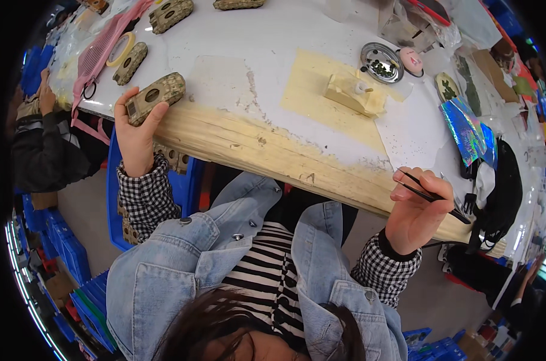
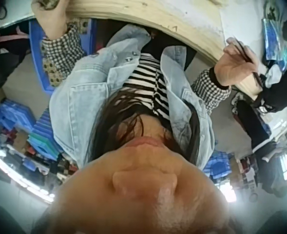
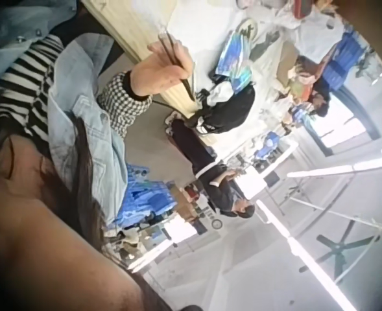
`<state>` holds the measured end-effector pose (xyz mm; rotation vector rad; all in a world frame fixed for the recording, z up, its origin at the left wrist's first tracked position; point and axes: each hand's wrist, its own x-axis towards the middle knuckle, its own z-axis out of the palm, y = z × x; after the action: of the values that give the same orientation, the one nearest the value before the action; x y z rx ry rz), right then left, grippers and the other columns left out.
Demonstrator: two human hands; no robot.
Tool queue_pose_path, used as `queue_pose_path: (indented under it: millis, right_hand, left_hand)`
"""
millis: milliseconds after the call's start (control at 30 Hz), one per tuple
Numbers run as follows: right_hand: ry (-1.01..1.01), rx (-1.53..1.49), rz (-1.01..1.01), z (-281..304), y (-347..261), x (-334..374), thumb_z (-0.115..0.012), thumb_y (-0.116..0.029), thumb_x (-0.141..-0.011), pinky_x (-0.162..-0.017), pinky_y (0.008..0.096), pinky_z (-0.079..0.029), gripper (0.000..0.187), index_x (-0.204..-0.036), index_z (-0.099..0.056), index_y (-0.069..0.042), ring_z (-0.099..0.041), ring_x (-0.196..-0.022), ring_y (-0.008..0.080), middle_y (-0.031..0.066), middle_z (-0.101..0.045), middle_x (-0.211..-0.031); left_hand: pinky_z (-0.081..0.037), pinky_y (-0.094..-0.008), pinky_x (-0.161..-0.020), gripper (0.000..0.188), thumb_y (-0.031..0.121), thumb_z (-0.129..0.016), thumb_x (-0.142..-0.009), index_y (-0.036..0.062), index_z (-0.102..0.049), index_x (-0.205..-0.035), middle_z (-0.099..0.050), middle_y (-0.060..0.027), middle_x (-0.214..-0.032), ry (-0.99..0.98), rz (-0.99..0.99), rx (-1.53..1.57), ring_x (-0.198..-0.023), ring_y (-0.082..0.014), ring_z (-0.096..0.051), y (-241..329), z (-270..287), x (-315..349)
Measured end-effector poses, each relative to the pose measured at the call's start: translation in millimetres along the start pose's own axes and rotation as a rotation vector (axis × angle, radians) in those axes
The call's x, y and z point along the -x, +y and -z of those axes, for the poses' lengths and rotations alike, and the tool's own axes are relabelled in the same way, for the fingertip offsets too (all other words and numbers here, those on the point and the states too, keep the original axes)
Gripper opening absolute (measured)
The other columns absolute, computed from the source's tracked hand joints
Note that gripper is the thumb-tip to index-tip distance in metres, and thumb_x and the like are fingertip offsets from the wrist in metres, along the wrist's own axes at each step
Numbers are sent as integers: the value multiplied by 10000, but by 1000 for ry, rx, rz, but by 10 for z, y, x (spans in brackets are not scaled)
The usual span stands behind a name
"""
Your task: Using a marking tool and tweezers to apply fine details to a small plastic model tank turret at a workbench.
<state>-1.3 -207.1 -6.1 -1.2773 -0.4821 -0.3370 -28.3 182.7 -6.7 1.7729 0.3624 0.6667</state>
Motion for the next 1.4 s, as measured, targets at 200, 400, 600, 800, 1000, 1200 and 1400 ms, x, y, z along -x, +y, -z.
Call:
queue_pose_path:
  millis: [200, 400, 600, 800, 1000, 1200, 1400]
  right_hand:
    - [-25, 49, -43, -81, -6, 7, -285, -453, -972, -688, 329, -446, 482, -1043, -506, -30, -541, -694, 212, 107, -549, -687]
    - [1, 43, -73, -48, 14, 29, -295, -424, -978, -688, 336, -449, 454, -1058, -499, -26, -542, -693, 205, 111, -565, -712]
    - [59, 78, -61, -126, 31, 29, -325, -343, -989, -727, 367, -439, 374, -1095, -480, -20, -505, -632, 164, 95, -550, -708]
    - [23, 105, -86, -90, -46, 16, -370, -264, -984, -742, 364, -427, 263, -1020, -483, -29, -488, -605, 153, 86, -544, -720]
    - [19, 98, -78, -19, -97, 38, -367, -270, -984, -747, 361, -415, 265, -936, -477, -34, -489, -615, 156, 76, -541, -690]
    - [52, 110, -89, 32, -133, 63, -343, -313, -988, -732, 351, -428, 323, -933, -476, -24, -507, -623, 173, 93, -551, -702]
    - [-124, 161, -187, -273, -149, 8, -567, -395, -879, -867, 382, -456, 390, -928, -440, -30, -579, -988, 269, 237, -600, -1045]
  left_hand:
    - [-463, -254, -818, 616, 123, -789, -701, -9, -419, -1176, -544, -104, -1042, 49, -142, -101, -936, -154, -561, -62, -82, -139]
    - [-463, -257, -821, 600, 156, -782, -713, -17, -436, -1171, -548, -117, -1049, -19, -88, -315, -952, -159, -554, -186, 152, -539]
    - [-422, -322, -831, 572, 356, -741, -742, -1, -523, -1132, -557, -129, -1066, 48, -222, -584, -1032, -209, -510, -335, 317, -612]
    - [-399, -341, -887, 639, 335, -742, -738, 4, -491, -1223, -538, -164, -1159, 170, -258, -703, -1080, -226, -497, -412, 836, -974]
    - [-398, -328, -923, 633, 304, -720, -758, -8, -477, -1252, -552, -157, -1184, -115, -110, -700, -1090, -227, -514, -642, 978, -1333]
    - [-411, -301, -909, 508, 180, -689, -792, -48, -500, -1205, -569, -145, -1142, 109, -274, -469, -1039, -198, -541, -164, 802, -961]
    - [-378, -289, -941, 656, 49, -758, -662, -26, -463, -1243, -513, -107, -1163, -573, -286, -15, -1107, -186, -477, 535, -143, -41]
